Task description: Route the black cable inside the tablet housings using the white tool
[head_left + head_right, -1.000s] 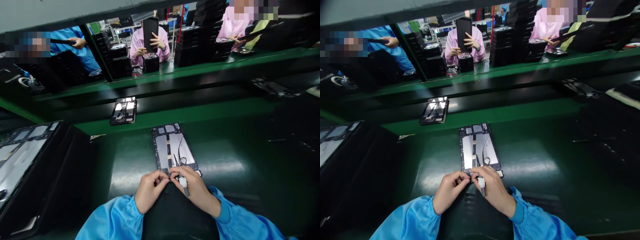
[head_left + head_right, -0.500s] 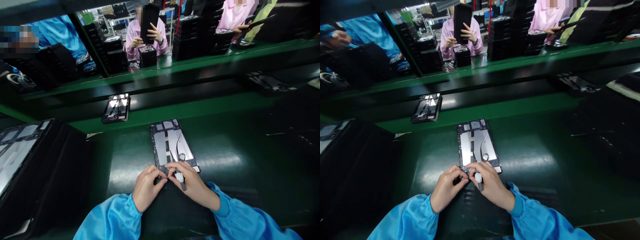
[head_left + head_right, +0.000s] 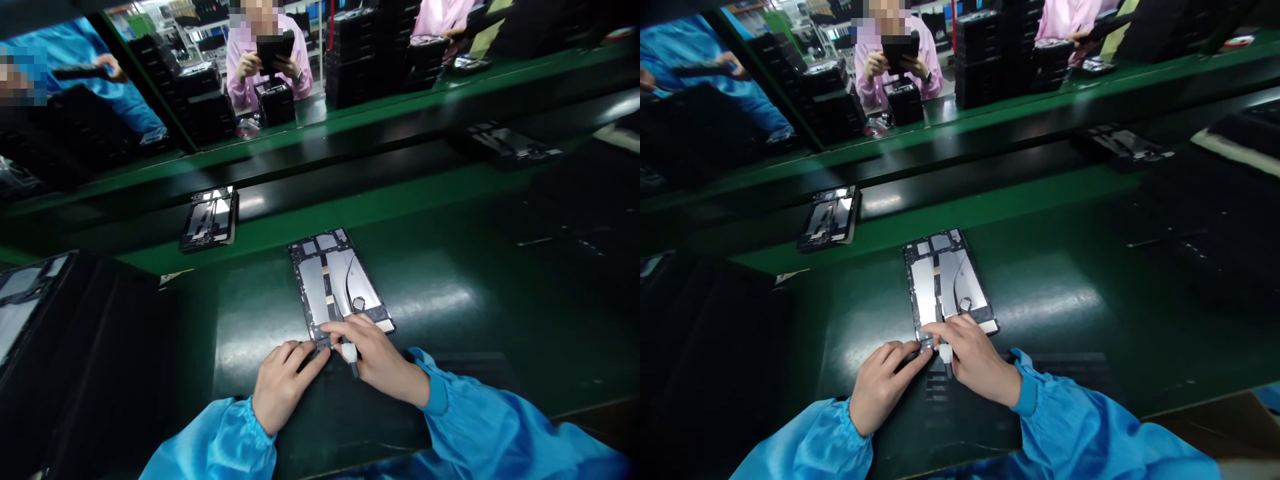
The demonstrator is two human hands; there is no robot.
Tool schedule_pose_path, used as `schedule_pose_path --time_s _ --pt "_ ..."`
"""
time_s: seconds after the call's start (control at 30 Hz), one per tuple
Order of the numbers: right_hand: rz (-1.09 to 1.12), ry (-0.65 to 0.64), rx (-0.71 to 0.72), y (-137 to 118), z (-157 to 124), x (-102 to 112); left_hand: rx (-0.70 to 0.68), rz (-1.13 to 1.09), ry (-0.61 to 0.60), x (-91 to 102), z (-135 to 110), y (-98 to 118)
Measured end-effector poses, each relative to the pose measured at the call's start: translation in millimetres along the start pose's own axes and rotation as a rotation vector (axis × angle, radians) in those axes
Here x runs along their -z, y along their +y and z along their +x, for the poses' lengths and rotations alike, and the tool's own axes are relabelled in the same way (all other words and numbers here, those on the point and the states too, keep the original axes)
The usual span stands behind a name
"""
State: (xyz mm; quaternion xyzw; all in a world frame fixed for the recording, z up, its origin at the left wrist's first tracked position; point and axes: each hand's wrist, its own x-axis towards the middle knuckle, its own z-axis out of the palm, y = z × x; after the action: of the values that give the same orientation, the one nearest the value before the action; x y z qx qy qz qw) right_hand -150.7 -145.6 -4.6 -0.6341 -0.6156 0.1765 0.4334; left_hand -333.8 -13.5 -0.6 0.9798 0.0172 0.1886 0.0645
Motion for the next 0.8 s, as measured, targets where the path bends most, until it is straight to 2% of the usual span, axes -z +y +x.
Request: schedule_pose_path --time_s 0.2,0.33,0.53,0.67,0.8 --pt "0.014 0.0 -0.037 -1 3 -1 -0.079 0.085 -0.033 1.1 2 -5" --pt "0.112 0.022 -0.072 -2 2 10 -0.067 0.119 -0.069 0.9 4 -2" --pt "0.406 0.081 -0.328 -8 -19 33 0.014 0.108 -0.068 0.3 8 9" --pt "0.46 0.056 -0.42 -11 -27 23 0.032 0.087 -0.079 -0.1 9 10" --pt "0.378 0.032 -0.347 -10 -27 15 0.035 0.062 -0.071 -0.6 9 10"
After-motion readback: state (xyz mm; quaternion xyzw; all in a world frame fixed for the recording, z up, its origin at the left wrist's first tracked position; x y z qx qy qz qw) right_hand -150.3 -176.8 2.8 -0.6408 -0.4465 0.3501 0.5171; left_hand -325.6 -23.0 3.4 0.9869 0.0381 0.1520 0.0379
